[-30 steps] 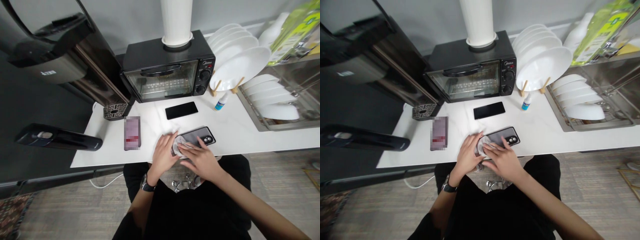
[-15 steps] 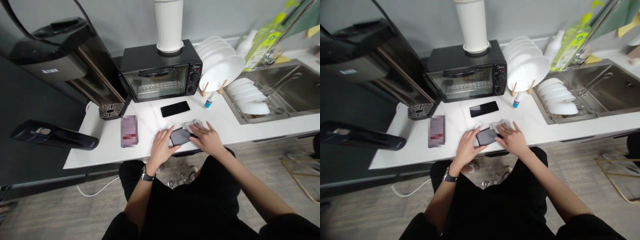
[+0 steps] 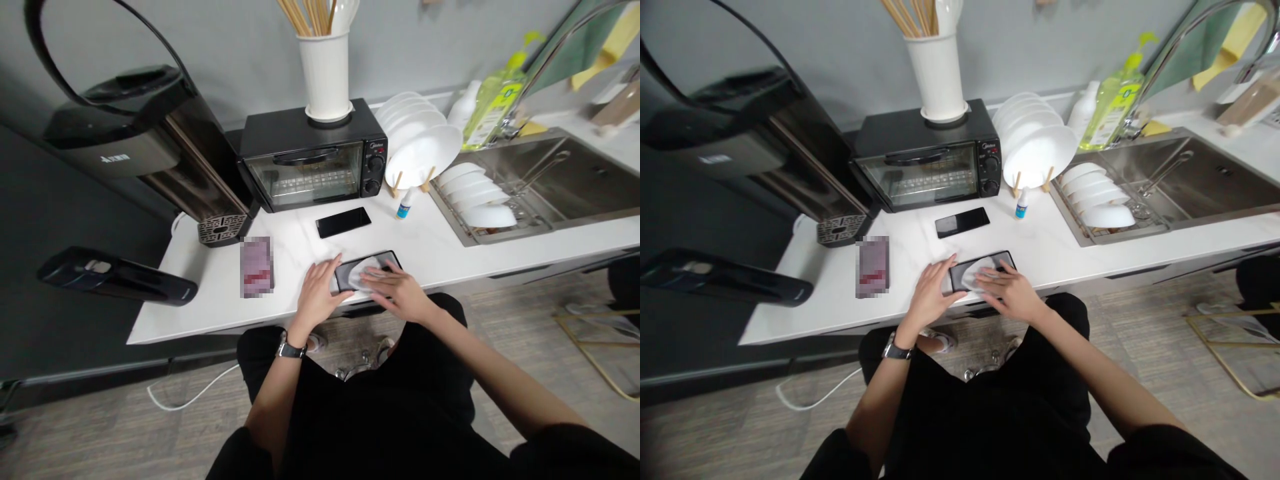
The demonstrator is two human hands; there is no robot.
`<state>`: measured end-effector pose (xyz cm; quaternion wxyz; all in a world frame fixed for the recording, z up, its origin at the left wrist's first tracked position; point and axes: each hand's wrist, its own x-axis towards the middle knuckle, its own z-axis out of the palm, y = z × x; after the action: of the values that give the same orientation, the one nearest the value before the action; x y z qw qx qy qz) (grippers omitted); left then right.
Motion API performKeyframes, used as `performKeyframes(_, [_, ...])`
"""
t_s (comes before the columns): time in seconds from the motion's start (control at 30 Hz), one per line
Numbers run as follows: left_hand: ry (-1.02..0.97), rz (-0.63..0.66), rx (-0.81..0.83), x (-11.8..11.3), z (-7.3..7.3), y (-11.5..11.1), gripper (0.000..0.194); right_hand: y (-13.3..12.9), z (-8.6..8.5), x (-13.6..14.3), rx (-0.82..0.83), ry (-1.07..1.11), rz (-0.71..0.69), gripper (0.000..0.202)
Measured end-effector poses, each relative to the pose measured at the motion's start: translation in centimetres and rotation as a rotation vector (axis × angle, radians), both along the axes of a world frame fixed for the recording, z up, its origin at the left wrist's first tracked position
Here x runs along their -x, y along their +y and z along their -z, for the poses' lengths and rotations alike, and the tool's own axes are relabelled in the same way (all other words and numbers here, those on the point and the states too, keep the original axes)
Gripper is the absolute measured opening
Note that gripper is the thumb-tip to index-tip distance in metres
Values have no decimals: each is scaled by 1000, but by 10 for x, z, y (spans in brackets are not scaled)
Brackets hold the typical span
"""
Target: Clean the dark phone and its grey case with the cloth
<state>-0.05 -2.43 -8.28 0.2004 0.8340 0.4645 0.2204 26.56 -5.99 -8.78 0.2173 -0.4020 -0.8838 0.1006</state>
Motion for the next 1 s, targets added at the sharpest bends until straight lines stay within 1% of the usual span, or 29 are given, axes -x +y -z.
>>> performKeyframes(0.07, [0, 16, 4, 2, 0, 0, 90, 1, 1, 32, 5, 10, -83, 45])
performKeyframes(0.1, [-3, 18, 4, 3, 0, 0, 89, 3, 1, 43, 5, 8, -108, 46])
performKeyframes(0.17, [-13, 0, -5, 5, 1, -1, 89, 10, -1, 51, -7, -8, -103, 47])
performKeyframes(0.23, [-21, -30, -21, 6, 2, -3, 90, 16, -2, 40, -26, -34, -41, 48])
performKeyframes(0.3, [-18, -52, -29, 6, 2, -4, 92, 19, -2, 18, -47, -56, 72, 48])
performKeyframes(0.4, [-2, -65, -27, 3, 2, -6, 93, 14, 2, -14, -71, -86, 236, 45])
performKeyframes(0.47, [9, -66, -35, 1, 1, -5, 95, 7, 4, -19, -87, -96, 294, 46])
performKeyframes(0.5, [12, -63, -40, 0, 1, -5, 95, 4, 5, -15, -91, -95, 303, 49])
performKeyframes(0.57, [12, -52, -46, -1, 1, -4, 96, -1, 7, 6, -85, -75, 279, 54])
performKeyframes(0.67, [5, -21, -50, 2, 2, -3, 93, -6, 6, 47, -44, -20, 137, 59])
performKeyframes(0.73, [-2, -7, -47, 4, 2, -3, 91, -6, 4, 60, -19, 3, 45, 63])
performKeyframes(0.8, [-6, -16, -40, 6, 2, -5, 92, -1, 1, 53, -16, 1, 34, 62])
performKeyframes(0.83, [-7, -28, -34, 6, 2, -6, 94, 2, 0, 43, -25, -10, 69, 59])
performKeyframes(0.93, [1, -66, -26, 3, 0, -7, 98, 6, -1, 10, -85, -47, 272, 46])
performKeyframes(1.0, [5, -65, -26, -1, -1, -6, 98, 2, 0, 6, -123, -58, 369, 46])
